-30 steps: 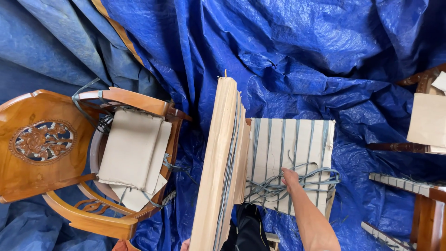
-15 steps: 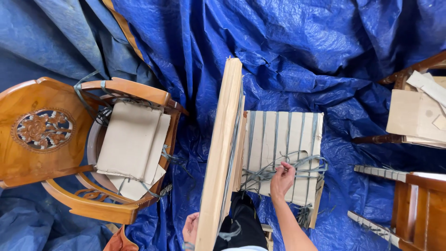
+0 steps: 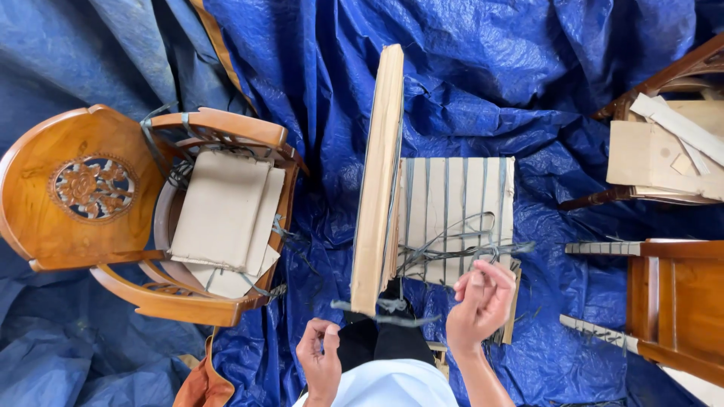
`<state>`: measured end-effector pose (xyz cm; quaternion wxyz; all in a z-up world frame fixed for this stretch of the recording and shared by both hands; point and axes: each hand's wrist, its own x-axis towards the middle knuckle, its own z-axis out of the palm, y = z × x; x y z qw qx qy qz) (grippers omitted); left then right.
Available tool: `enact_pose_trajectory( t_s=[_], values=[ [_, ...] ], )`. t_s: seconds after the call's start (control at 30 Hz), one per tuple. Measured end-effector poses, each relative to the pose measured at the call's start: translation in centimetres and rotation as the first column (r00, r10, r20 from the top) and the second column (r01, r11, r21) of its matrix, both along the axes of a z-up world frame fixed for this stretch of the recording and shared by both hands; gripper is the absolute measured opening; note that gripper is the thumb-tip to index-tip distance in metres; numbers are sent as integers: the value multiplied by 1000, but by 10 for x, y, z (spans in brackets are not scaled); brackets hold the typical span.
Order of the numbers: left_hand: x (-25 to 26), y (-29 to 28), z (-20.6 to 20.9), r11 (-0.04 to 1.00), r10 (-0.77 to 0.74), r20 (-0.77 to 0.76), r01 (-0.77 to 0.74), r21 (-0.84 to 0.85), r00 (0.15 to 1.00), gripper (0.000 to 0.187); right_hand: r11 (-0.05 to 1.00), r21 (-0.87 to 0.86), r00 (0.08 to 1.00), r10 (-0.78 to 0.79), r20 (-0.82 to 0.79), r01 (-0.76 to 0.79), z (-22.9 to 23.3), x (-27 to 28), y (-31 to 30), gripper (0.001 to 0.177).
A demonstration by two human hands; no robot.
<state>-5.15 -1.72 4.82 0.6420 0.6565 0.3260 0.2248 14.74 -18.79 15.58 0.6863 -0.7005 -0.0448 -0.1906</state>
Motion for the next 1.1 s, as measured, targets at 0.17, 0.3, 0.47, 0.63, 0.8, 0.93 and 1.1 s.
enact_pose_trajectory(
  t_s=[0.17, 0.3, 0.47, 0.63, 0.8, 0.93, 1.1],
  values=[
    [31, -13, 127, 950, -307, 158, 293, 106, 938, 14, 983, 33, 981, 176, 77, -179, 56, -59, 17, 22],
    [58, -26, 203, 826, -564, 250, 534, 181, 787, 45, 868, 138, 879, 469, 85, -476, 76, -102, 22, 34],
    [33, -31, 167, 739, -674, 195, 655, 159, 713, 39, 843, -208, 856, 515, 49, -496, 101, -109, 27, 34],
    [25, -24, 176, 731, -682, 218, 641, 236, 698, 25, 786, -64, 787, 606, -118, -615, 109, -107, 31, 34],
    [17, -16, 181, 812, -576, 130, 583, -18, 807, 12, 778, -262, 804, 594, 13, -571, 117, -103, 40, 51],
    [15, -2, 182, 820, -496, 200, 532, -213, 845, 20, 717, -137, 730, 670, -137, -683, 111, -98, 42, 64],
    [18, 33, 185, 891, -332, 310, 404, -207, 891, 37, 517, -147, 496, 641, -586, -843, 92, -95, 31, 47]
  ],
)
